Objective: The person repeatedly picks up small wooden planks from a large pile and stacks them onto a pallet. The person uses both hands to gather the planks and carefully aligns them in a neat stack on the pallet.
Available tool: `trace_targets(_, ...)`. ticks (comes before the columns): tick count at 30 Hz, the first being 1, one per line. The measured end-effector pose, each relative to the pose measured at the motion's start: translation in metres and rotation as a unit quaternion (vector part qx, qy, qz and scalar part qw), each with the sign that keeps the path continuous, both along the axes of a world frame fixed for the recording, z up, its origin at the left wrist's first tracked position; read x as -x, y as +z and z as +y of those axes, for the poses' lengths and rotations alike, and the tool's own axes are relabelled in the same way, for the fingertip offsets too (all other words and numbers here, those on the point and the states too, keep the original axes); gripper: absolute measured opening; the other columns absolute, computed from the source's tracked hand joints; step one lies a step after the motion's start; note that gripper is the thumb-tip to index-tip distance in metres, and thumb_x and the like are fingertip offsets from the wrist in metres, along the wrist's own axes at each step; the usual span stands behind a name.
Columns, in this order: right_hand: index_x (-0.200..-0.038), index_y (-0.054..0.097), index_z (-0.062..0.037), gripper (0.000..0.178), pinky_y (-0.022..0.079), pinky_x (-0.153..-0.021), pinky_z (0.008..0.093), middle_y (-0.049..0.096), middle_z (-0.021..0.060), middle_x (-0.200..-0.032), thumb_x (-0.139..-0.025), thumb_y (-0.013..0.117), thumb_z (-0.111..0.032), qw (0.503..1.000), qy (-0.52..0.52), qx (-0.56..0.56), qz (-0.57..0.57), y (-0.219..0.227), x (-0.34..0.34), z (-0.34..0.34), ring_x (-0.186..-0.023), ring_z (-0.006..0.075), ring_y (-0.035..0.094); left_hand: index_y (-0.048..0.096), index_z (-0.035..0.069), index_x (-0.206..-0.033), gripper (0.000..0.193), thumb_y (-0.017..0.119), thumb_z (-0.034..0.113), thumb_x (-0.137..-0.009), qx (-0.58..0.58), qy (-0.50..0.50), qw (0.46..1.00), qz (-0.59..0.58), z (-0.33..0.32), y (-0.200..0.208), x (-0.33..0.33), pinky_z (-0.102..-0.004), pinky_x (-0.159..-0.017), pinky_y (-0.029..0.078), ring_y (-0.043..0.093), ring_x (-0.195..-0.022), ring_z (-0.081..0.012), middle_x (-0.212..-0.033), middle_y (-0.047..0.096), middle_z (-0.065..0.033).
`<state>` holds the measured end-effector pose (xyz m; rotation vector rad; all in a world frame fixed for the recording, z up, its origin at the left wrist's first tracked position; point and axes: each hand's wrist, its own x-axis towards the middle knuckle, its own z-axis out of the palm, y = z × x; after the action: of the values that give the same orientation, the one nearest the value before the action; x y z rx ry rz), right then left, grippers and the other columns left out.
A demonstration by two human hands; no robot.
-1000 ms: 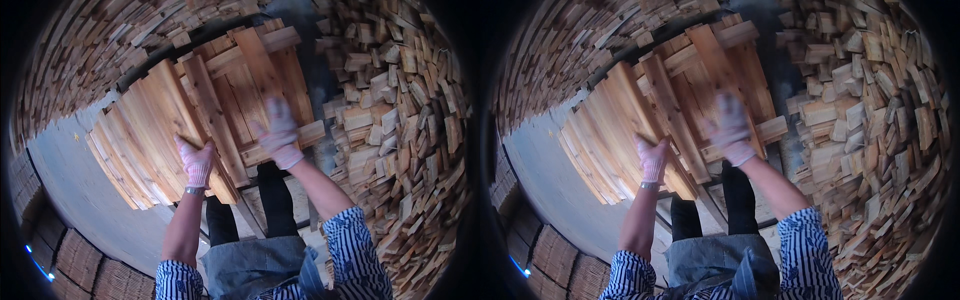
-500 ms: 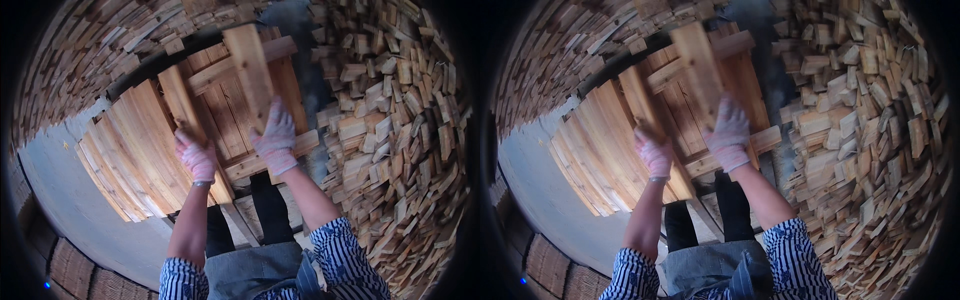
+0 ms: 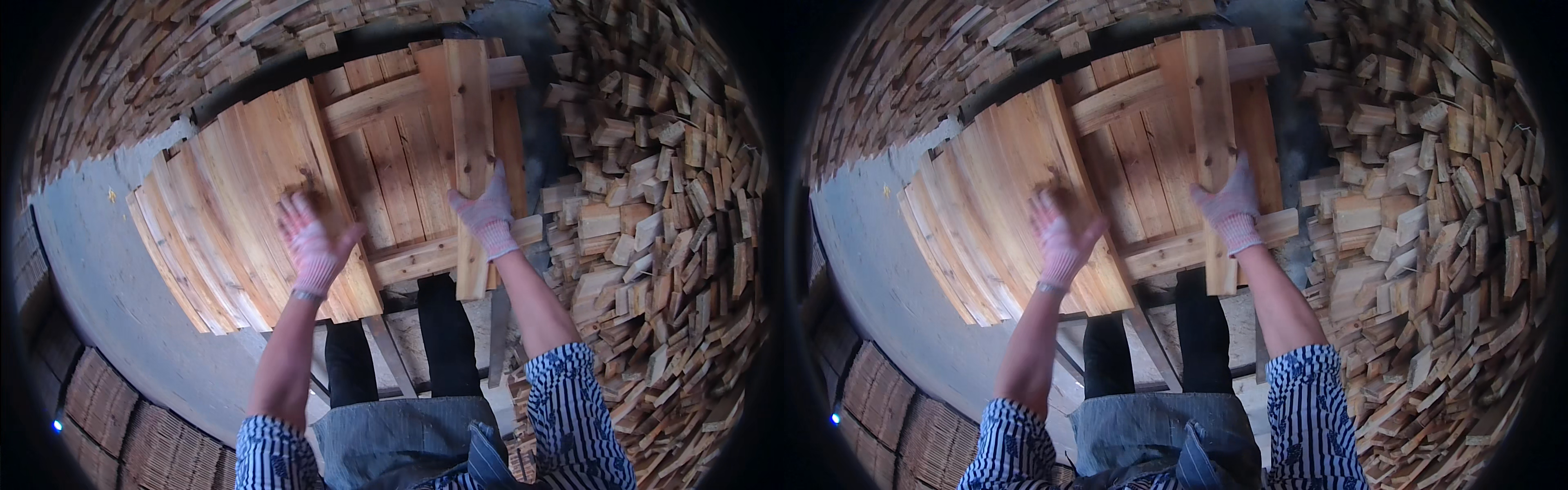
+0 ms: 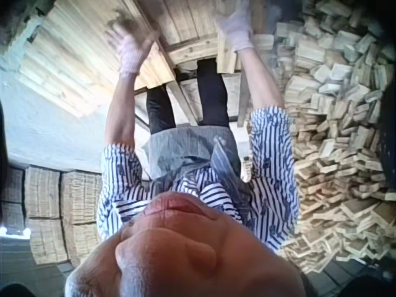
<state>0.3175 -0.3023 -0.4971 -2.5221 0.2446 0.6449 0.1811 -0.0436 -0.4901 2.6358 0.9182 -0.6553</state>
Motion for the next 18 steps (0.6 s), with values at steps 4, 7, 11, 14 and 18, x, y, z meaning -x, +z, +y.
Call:
trace_targets(4,-0.143,0.034,0.004,0.098,0.038,-0.111,0.0391,0.05,0.0256,-0.136,-0.067,0.084,-0.033,0.996,0.005,-0.087,0.0,-0.005,0.037,0.052,-0.129,0.0378,0.049,0.0,-0.008,-0.152,0.132,0.073,0.069,-0.073,0.047,0.0,0.999,0.016,0.048,-0.001,0.045,-0.0615,-0.117,0.001,-0.004,-0.146,-0.055,-0.158,0.0,-0.0357)
trace_targets(7,-0.143,0.034,0.004,0.097,0.039,-0.11,0.0408,0.049,0.0277,-0.135,-0.068,0.081,-0.037,0.997,0.038,-0.047,0.04,0.014,0.057,0.111,-0.127,0.0385,0.05,-0.005,-0.012,-0.149,0.136,0.073,0.068,-0.071,0.008,-0.042,0.995,0.093,0.039,-0.011,0.049,-0.0627,-0.116,-0.001,-0.008,-0.144,-0.0562,-0.156,-0.008,-0.0368)
trace_targets(11,-0.14,0.033,0.0061,0.096,0.039,-0.109,0.0416,0.047,0.0291,-0.137,-0.069,0.081,-0.037,0.994,0.004,-0.067,0.088,0.011,0.081,0.143,-0.128,0.0413,0.047,-0.012,-0.012,-0.148,0.139,0.074,0.065,-0.071,0.04,-0.04,0.98,0.191,0.043,0.001,0.033,-0.0599,-0.116,-0.001,-0.016,-0.143,-0.0553,-0.154,-0.015,-0.037)
trace_targets(14,-0.137,0.035,0.0064,0.092,0.041,-0.108,0.04,0.048,0.029,-0.135,-0.068,0.082,-0.032,0.99,0.004,-0.091,0.11,-0.005,0.065,0.124,-0.127,0.0398,0.049,-0.011,-0.012,-0.148,0.139,0.075,0.065,-0.07,0.041,-0.019,0.972,0.229,0.046,-0.003,0.036,-0.0601,-0.115,-0.002,-0.014,-0.144,-0.0539,-0.154,-0.014,-0.0373)
trace_targets(18,-0.133,0.038,0.006,0.081,0.044,-0.104,0.0403,0.055,0.0278,-0.126,-0.07,0.08,-0.024,0.988,0.003,-0.098,0.121,-0.003,0.038,0.094,-0.121,0.0392,0.054,-0.013,-0.012,-0.149,0.143,0.071,0.072,-0.07,0.077,-0.039,0.981,0.176,0.046,0.004,0.032,-0.0664,-0.113,-0.006,-0.019,-0.142,-0.0596,-0.155,-0.015,-0.0398)
